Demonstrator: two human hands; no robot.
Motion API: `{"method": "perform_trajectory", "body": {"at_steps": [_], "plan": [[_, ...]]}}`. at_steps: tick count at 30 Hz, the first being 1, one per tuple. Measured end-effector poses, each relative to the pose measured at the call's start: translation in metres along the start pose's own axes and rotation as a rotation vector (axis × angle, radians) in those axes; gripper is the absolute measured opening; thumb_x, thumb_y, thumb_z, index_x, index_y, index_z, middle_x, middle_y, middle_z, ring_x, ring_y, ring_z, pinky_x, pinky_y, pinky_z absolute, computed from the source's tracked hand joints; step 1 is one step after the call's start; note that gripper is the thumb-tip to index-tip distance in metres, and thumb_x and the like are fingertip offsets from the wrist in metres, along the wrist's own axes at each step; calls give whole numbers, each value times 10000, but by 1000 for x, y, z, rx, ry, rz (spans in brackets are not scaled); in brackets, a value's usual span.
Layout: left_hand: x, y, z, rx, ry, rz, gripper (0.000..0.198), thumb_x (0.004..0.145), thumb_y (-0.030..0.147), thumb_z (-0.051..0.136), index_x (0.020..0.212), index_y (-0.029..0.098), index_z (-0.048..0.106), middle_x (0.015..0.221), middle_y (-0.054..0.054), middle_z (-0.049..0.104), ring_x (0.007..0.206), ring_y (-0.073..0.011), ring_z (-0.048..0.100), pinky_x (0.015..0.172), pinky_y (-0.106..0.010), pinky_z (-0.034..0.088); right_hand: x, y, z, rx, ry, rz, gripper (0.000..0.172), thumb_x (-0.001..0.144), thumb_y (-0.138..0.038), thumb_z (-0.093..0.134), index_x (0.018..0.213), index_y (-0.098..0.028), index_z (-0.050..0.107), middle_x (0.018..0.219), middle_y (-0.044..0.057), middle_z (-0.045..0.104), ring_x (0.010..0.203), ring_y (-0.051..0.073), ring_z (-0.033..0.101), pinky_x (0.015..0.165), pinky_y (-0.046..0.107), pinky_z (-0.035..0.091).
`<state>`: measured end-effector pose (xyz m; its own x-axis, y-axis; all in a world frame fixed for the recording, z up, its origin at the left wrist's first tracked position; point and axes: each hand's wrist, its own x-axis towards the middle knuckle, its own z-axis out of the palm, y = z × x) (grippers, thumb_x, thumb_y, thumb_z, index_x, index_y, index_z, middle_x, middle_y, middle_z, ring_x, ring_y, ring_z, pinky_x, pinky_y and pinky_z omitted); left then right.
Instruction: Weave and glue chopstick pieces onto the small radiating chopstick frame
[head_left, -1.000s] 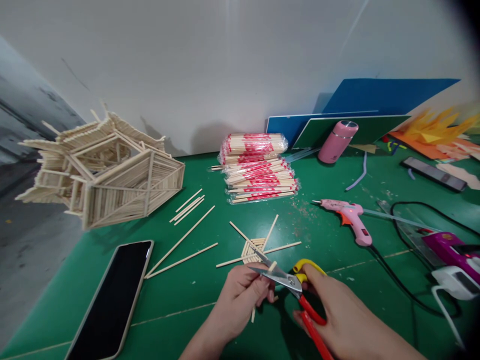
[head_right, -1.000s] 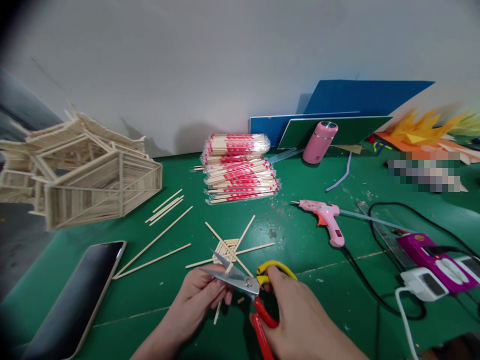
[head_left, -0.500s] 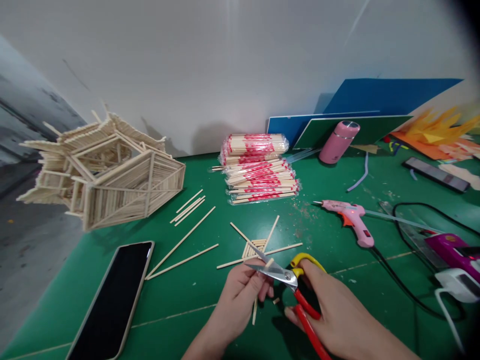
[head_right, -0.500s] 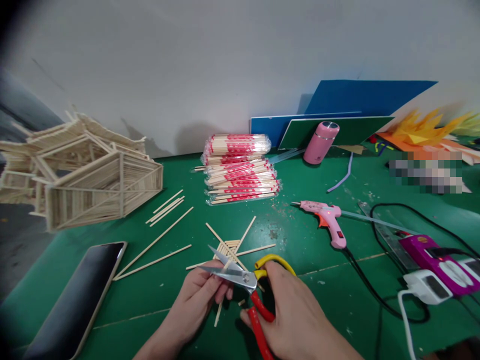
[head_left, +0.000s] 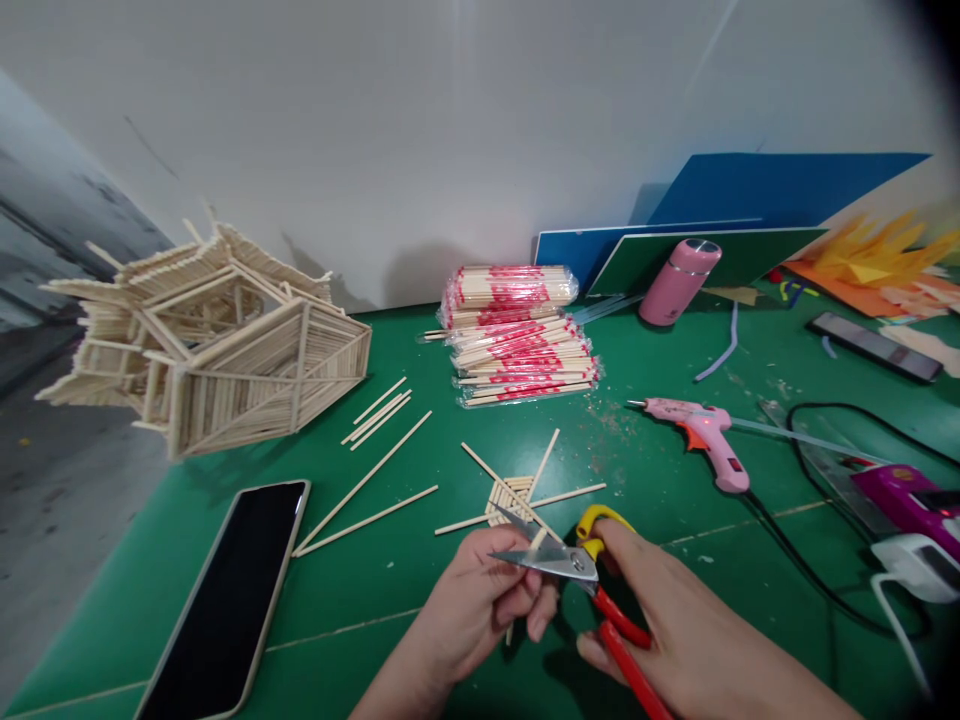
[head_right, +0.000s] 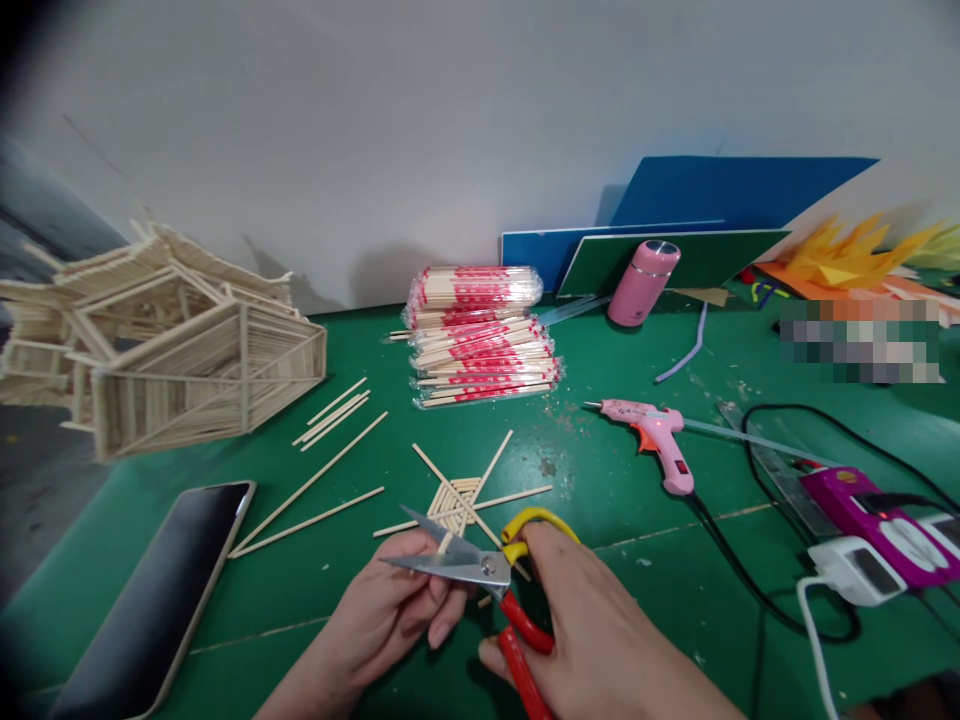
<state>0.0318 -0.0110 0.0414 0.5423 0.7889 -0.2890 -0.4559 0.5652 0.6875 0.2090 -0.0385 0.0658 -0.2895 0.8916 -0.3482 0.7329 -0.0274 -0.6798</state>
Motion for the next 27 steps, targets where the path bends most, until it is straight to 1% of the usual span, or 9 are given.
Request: {"method": "perform_trajectory", "body": {"at_steps": [4, 8, 12, 15, 18, 20, 22, 24, 27], "plan": [[-1, -3, -3, -24, -30, -31, 363, 666, 410, 606, 459, 153, 456, 305, 92, 249, 301, -56, 340, 452, -216, 241, 0, -1, 1, 61, -23, -26, 286, 665, -351, 599, 850, -227, 419, 807, -11, 580, 680, 133, 525, 588, 228, 389], [0, -5, -4, -37, -27, -27, 352, 679, 380, 583, 451, 158, 435, 292, 107, 171, 291, -68, 363, 466, -223, 277, -1, -5, 1, 99, -17, -3, 200, 680, -268, 575, 826, -221, 446, 794, -1, 607, 695, 138, 556, 589, 217, 389], [4, -5, -4, -5, 31, 21, 275, 669, 334, 606, 515, 150, 472, 351, 88, 275, 331, -61, 361, 429, -206, 271, 1, -4, 4, 96, 5, 60, 197, 684, -255, 565, 853, -214, 474, 796, 17, 623, 674, 147, 571, 564, 220, 388], [6, -6, -5, 29, 121, 114, 212, 705, 353, 598, 664, 152, 543, 457, 71, 382, 399, -51, 340, 451, -195, 307, 3, 0, 7, 59, 38, 96, 183, 705, -279, 542, 860, -212, 472, 783, 19, 623, 658, 154, 572, 561, 234, 383], [4, -7, -6, 330, 234, 271, 189, 752, 348, 560, 774, 161, 581, 594, 32, 485, 534, -81, 423, 528, -200, 351, 6, 4, 10, 36, 61, 96, 186, 723, -309, 522, 868, -214, 457, 780, 20, 617, 666, 163, 571, 569, 244, 379], [1, -6, -6, 652, 297, 392, 182, 792, 315, 499, 774, 160, 592, 681, -3, 542, 598, -109, 466, 569, -217, 371, 7, 4, 12, 31, 82, 93, 223, 722, -336, 527, 892, -217, 446, 807, 25, 613, 702, 174, 570, 584, 249, 380], [-1, -6, -7, 859, 316, 468, 195, 814, 283, 448, 766, 159, 591, 702, -19, 561, 612, -124, 482, 582, -229, 383, 7, 2, 11, 29, 91, 90, 269, 710, -355, 545, 916, -222, 435, 833, 23, 607, 732, 179, 566, 600, 253, 382], [-3, -5, -7, 903, 305, 481, 201, 819, 265, 426, 751, 157, 582, 667, -14, 549, 589, -121, 482, 563, -222, 387, 6, 0, 9, 24, 81, 81, 306, 687, -361, 571, 918, -222, 425, 841, 20, 599, 741, 177, 560, 606, 253, 382], [-2, -2, -7, 808, 272, 432, 216, 818, 278, 429, 711, 151, 567, 598, 6, 511, 543, -107, 473, 526, -206, 385, 5, -2, 6, 5, 71, 81, 328, 662, -371, 594, 886, -212, 415, 845, 26, 586, 747, 177, 551, 611, 257, 383]]}}
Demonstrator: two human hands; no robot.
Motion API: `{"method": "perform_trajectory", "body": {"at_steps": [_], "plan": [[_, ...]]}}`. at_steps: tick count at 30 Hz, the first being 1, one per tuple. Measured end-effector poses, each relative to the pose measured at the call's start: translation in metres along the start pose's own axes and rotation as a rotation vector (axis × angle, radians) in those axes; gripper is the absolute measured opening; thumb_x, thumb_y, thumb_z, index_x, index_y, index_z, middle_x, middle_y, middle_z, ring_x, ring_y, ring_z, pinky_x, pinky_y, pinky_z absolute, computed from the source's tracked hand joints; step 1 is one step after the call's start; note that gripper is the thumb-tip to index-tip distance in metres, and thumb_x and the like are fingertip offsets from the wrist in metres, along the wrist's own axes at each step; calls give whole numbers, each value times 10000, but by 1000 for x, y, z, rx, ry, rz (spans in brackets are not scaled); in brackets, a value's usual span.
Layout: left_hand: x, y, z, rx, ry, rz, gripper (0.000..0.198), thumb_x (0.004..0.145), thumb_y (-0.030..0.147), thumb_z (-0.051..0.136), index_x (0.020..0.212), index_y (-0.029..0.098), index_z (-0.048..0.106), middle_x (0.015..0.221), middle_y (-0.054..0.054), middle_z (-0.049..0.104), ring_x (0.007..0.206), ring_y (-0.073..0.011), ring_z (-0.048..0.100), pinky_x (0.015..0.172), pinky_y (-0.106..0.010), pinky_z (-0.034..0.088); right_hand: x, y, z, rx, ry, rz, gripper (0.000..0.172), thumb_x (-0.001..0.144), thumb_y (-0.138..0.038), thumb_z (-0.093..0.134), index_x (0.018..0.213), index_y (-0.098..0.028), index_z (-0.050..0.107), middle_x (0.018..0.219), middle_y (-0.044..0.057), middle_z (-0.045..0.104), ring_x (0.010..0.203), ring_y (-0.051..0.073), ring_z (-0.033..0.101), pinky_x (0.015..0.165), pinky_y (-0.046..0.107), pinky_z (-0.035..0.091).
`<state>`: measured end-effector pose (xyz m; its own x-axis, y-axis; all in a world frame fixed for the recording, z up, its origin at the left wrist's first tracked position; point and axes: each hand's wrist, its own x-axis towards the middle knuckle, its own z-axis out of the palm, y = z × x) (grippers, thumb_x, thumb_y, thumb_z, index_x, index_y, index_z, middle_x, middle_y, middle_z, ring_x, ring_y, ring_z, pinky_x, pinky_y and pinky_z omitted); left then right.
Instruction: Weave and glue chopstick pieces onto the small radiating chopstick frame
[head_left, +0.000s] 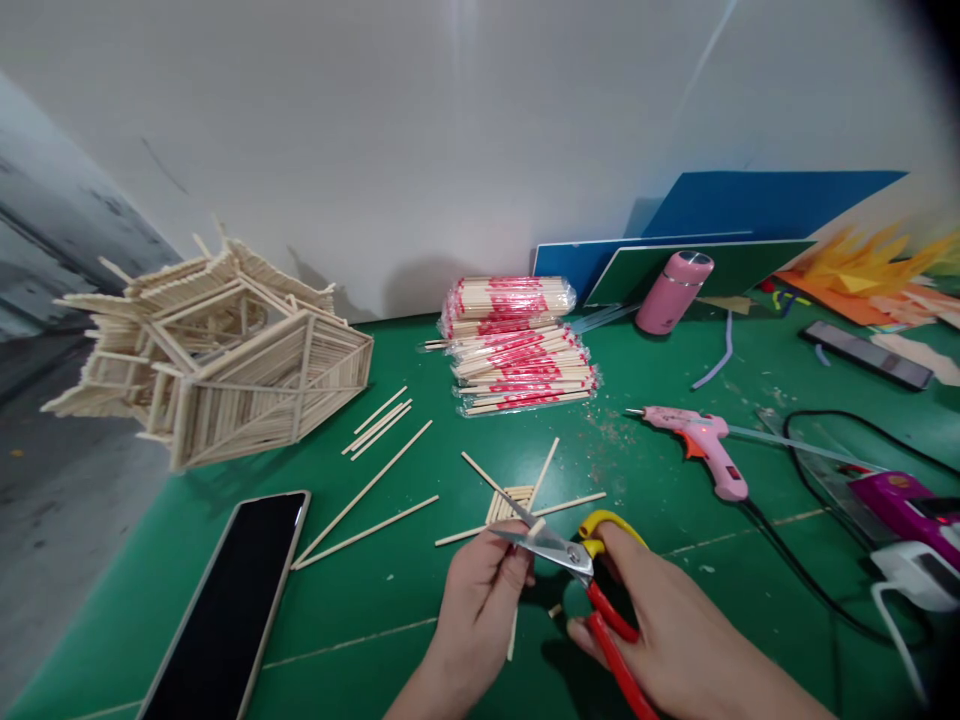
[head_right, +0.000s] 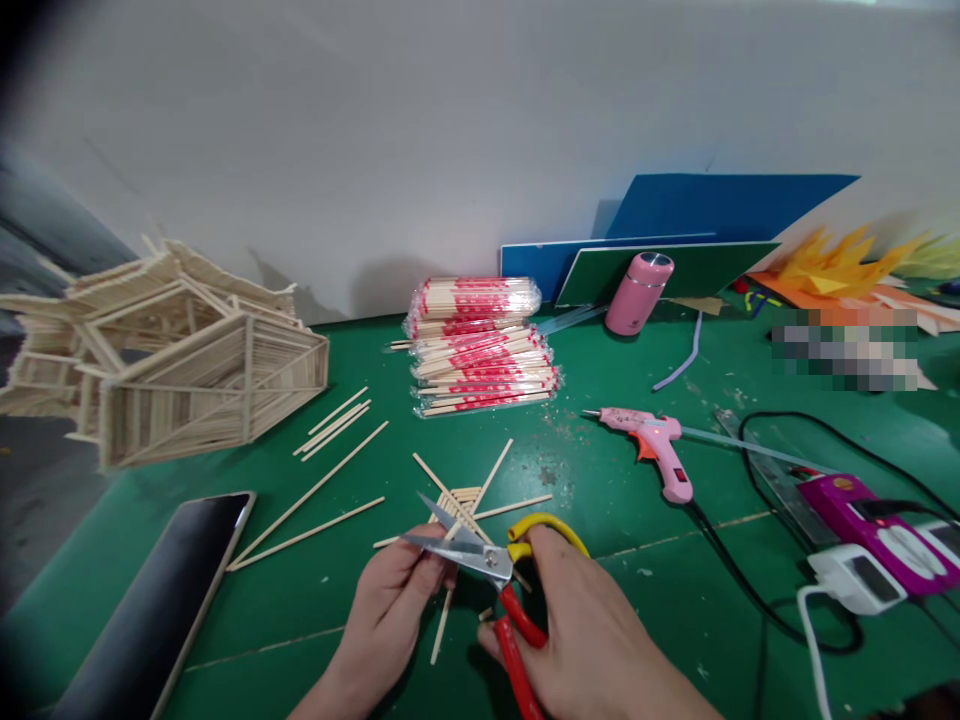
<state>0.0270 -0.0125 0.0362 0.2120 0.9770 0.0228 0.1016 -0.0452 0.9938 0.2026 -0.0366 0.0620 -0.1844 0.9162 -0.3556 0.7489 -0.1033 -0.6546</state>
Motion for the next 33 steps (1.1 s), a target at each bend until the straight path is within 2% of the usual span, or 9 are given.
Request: {"method": "perform_trajectory", "body": {"at_steps": [8, 13, 19, 27, 33], "plan": [[6, 4, -2, -280, -120, -161, 254, 766, 368, 531, 693, 131, 586, 542, 8, 516, 518, -99, 464, 521, -208, 375, -2, 2, -4, 39, -46, -14, 327, 666, -381, 595, 885, -220, 412, 846, 15, 588, 718, 156, 551, 604, 245, 385], [5, 4, -3, -268, -113, -155, 260, 766, 365, 542, 657, 133, 590, 562, 8, 521, 533, -93, 464, 527, -197, 367, -2, 4, -5, 46, -63, -3, 295, 671, -377, 585, 869, -221, 431, 821, 10, 597, 706, 161, 551, 599, 243, 381], [3, -4, -2, -343, -144, -182, 232, 772, 360, 542, 717, 141, 597, 563, 12, 527, 539, -94, 468, 543, -201, 358, -3, 3, -2, 39, -45, -4, 167, 686, -249, 527, 836, -208, 466, 772, 17, 605, 660, 150, 554, 556, 227, 357], [2, -11, 0, -415, -169, -208, 202, 777, 329, 545, 722, 141, 595, 561, 13, 520, 547, -94, 452, 548, -206, 336, -4, 7, 3, 57, -34, 8, 175, 651, -194, 517, 820, -208, 473, 711, 2, 604, 605, 136, 535, 518, 218, 327], [3, -11, 1, -435, -128, -208, 195, 768, 337, 556, 752, 145, 585, 562, 15, 528, 536, -95, 460, 543, -209, 338, -3, 10, 4, 40, -15, -9, 161, 666, -198, 512, 812, -215, 445, 724, -3, 591, 616, 139, 528, 535, 226, 330]]}}
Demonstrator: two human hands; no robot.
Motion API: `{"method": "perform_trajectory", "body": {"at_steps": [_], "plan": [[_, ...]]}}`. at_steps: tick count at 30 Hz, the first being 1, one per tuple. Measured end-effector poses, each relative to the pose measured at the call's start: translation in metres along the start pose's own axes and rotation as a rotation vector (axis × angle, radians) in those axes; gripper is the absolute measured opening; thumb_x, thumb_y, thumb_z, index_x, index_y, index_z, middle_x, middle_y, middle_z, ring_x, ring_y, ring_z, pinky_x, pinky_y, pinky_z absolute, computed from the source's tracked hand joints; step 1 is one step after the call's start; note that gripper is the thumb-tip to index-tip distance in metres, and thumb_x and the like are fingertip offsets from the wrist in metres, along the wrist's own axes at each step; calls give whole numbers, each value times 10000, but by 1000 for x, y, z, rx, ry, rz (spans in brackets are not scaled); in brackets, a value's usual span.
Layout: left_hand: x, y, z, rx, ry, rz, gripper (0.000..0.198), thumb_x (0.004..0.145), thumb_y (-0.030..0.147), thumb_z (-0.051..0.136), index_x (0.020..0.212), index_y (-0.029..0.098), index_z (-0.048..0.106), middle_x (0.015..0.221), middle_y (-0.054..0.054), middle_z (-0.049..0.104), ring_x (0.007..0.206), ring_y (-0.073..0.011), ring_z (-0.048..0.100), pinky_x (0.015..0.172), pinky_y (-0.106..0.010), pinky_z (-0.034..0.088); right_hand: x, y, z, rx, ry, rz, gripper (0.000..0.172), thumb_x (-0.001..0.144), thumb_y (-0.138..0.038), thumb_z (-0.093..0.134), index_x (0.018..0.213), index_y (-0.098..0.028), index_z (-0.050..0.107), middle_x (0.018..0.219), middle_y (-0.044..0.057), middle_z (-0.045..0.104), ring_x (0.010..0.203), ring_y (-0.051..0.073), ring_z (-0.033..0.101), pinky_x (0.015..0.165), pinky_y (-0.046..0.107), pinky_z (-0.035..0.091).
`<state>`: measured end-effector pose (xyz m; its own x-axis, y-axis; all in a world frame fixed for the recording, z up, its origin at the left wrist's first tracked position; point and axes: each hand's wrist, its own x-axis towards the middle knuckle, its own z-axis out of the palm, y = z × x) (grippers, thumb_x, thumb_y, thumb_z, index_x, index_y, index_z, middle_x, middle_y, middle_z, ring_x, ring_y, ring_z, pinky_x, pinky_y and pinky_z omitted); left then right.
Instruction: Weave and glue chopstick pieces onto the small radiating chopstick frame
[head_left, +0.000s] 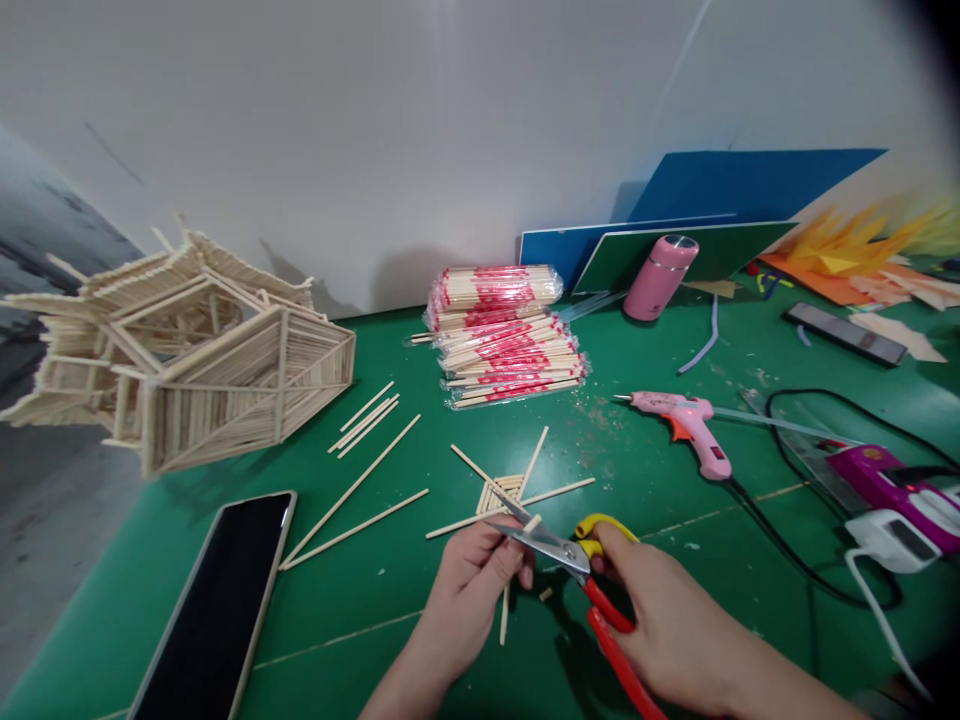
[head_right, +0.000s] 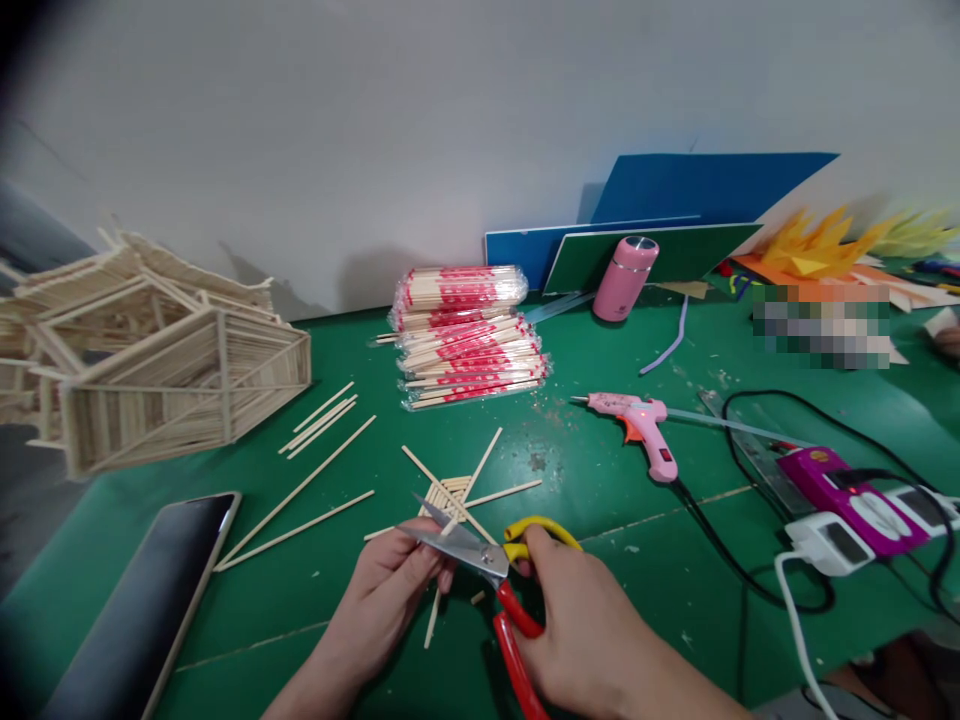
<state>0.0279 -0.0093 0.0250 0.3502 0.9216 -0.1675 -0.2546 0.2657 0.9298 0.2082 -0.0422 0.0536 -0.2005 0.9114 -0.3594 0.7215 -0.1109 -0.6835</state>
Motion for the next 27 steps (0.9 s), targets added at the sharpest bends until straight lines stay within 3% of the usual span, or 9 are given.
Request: {"method": "perform_trajectory", "body": {"at_steps": [7, 15, 27], "plan": [[1, -6, -5, -46, 0, 29, 138, 785, 288, 548, 787, 158, 594, 594, 14, 541, 561, -88, 474, 551, -200, 331, 1, -4, -6, -55, 62, -1, 336, 651, -361, 596, 897, -216, 418, 895, 32, 565, 793, 188, 526, 579, 241, 361], [1, -5, -1, -195, 27, -48, 128, 757, 279, 586, 772, 153, 604, 571, 13, 541, 521, -79, 459, 522, -195, 313, 2, -3, -4, -49, 24, -7, 321, 692, -403, 565, 902, -221, 403, 855, 16, 563, 757, 175, 524, 603, 256, 379], [1, 12, 11, -365, -20, -168, 176, 634, 274, 689, 655, 112, 625, 587, -19, 570, 415, -52, 438, 433, -191, 248, -4, 2, -13, -109, -36, -73, 364, 700, -406, 554, 968, -217, 397, 998, 55, 525, 867, 193, 518, 697, 283, 419]]}}
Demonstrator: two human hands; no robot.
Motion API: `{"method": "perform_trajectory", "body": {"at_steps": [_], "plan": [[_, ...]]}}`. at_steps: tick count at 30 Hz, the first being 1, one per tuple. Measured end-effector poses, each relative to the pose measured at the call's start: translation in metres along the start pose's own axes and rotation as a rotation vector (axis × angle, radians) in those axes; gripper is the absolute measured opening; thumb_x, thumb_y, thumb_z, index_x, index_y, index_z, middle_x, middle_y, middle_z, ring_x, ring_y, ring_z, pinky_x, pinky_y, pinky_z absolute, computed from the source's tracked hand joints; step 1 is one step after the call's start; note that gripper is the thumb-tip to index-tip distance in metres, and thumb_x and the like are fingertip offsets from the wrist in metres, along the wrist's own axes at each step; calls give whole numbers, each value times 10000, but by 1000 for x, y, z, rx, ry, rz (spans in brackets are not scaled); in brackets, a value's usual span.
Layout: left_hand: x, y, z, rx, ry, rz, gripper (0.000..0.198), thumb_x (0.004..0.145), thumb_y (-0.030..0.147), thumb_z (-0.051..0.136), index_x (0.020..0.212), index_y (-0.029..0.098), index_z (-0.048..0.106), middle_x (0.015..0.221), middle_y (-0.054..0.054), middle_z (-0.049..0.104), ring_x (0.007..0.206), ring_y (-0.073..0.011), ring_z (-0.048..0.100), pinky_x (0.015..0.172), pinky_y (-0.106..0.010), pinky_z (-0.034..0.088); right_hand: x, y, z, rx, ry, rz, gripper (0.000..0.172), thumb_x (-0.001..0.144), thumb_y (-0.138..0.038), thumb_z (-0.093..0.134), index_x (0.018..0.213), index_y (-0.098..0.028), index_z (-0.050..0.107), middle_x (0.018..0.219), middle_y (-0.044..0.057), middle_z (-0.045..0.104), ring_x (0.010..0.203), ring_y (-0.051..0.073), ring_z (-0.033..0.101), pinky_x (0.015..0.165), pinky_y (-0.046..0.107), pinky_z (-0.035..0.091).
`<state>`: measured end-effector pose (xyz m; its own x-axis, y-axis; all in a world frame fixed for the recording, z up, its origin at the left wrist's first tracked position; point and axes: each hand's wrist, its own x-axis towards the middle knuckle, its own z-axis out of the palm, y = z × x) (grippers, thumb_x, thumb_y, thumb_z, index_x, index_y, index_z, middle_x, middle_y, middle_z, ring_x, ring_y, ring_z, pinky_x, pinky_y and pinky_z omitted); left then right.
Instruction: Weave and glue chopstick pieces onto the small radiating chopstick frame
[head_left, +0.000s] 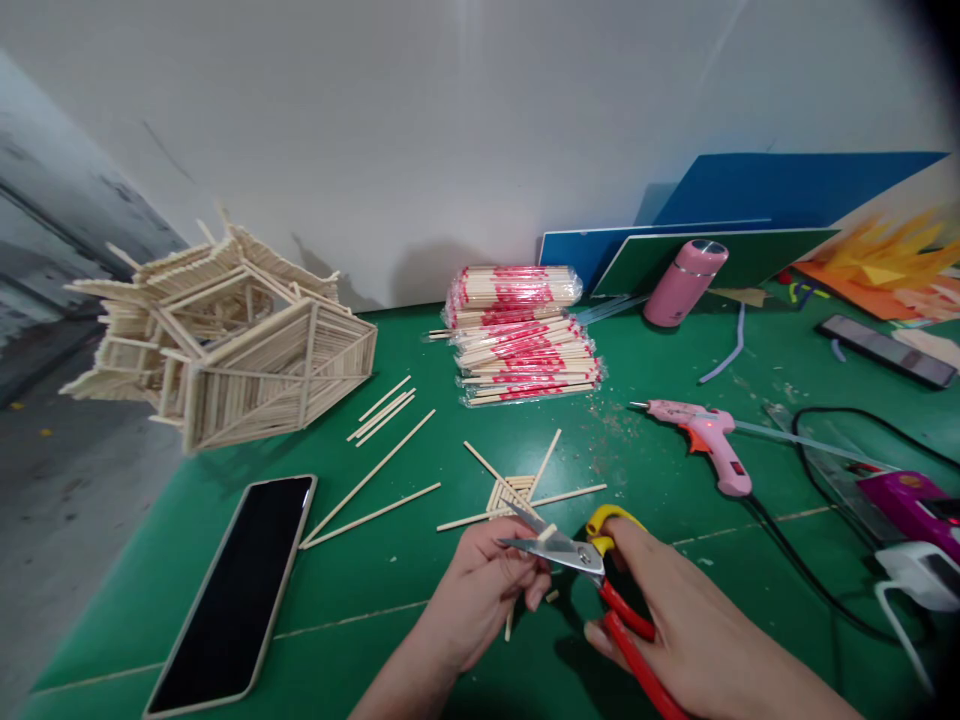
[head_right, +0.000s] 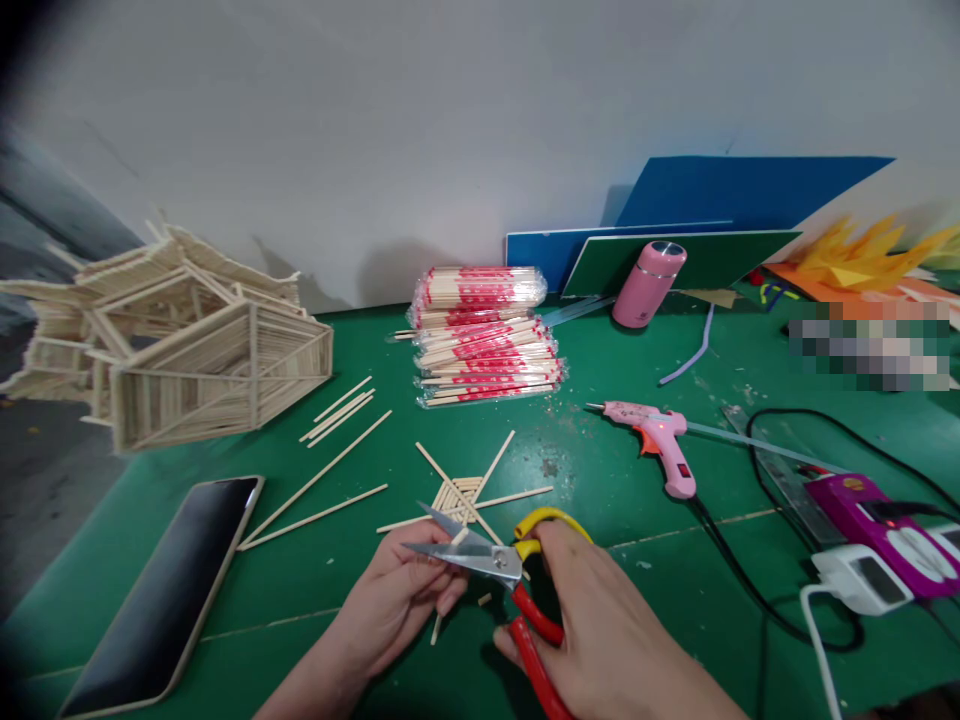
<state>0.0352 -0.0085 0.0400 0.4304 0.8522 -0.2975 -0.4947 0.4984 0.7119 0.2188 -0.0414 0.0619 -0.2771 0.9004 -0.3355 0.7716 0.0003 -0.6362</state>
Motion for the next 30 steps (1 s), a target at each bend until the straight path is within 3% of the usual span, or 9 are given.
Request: {"method": "perform_trajectory", "body": {"at_steps": [8, 14, 18, 30], "plan": [[-2, 3, 7, -83, 16, -44, 222, 604, 293, 712, 630, 93, 619, 570, -34, 574, 411, -49, 412, 428, -199, 245, -1, 3, 5, 52, 32, -24, 553, 684, -409, 574, 1134, -203, 326, 1065, 75, 515, 940, 195, 513, 809, 319, 408], [-1, 3, 6, -123, -33, -114, 208, 555, 243, 732, 622, 93, 603, 506, -3, 523, 407, -51, 403, 403, -190, 215, -3, 1, 1, 55, 43, -26, 449, 671, -387, 587, 1035, -217, 385, 1005, 47, 544, 871, 178, 535, 748, 290, 423], [-1, 1, 7, -141, -69, -162, 220, 563, 253, 716, 562, 106, 552, 489, 0, 508, 387, -50, 410, 396, -187, 189, -5, -1, -1, 70, 19, -2, 485, 658, -379, 601, 1051, -218, 368, 955, 35, 561, 823, 173, 545, 704, 274, 431], [-5, -7, 9, -168, -49, -194, 225, 582, 222, 687, 518, 107, 504, 462, 9, 470, 405, -74, 479, 406, -191, 184, -11, -1, -3, 146, -35, -12, 268, 705, -344, 547, 916, -214, 443, 854, 34, 606, 731, 171, 577, 630, 254, 432]]}}
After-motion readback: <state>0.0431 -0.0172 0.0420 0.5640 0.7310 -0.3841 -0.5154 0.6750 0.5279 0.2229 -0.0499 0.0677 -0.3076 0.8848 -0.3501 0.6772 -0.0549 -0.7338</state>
